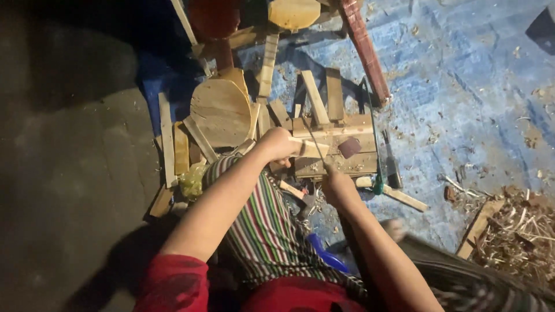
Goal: Shaping a wooden component using a curved hand blade to shave off thin layers.
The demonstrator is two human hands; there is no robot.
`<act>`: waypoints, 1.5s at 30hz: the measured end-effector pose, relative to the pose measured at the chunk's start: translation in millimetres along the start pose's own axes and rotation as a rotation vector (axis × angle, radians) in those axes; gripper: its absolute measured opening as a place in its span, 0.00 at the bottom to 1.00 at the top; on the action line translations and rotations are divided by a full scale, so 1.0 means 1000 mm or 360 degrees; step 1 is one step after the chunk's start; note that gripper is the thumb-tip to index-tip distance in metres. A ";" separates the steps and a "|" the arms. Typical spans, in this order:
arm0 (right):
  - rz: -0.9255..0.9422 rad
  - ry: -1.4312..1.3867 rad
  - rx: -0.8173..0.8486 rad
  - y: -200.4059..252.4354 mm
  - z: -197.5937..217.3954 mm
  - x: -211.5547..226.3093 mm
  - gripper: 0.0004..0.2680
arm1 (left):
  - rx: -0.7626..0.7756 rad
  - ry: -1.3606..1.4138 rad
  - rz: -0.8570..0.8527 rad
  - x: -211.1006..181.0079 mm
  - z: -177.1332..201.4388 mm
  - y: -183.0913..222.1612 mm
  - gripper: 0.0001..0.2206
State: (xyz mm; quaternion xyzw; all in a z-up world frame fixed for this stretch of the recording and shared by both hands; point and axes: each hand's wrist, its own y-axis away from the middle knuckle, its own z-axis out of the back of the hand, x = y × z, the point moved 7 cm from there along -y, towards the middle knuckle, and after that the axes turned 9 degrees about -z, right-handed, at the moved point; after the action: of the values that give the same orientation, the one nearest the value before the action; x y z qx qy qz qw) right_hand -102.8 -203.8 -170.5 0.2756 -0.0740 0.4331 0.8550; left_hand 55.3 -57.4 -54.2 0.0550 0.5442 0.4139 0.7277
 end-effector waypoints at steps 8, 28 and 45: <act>0.0134 0.0032 0.0016 0.000 0.014 0.033 0.10 | 0.0039 -0.0113 0.0043 0.014 0.003 0.001 0.17; -0.0090 -0.0084 0.0271 -0.038 -0.060 -0.035 0.12 | -0.0062 -0.0245 -0.0130 0.005 0.006 0.002 0.19; 0.0014 -0.0270 0.0369 0.030 0.019 0.037 0.10 | -0.0178 -0.0675 -0.0383 0.006 0.012 0.007 0.15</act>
State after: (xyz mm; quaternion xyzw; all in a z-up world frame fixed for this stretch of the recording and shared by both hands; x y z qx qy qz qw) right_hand -101.8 -174.3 -128.7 0.4077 -0.0968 0.4177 0.8062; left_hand 61.6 -44.4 -50.2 0.0351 0.3582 0.3330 0.8715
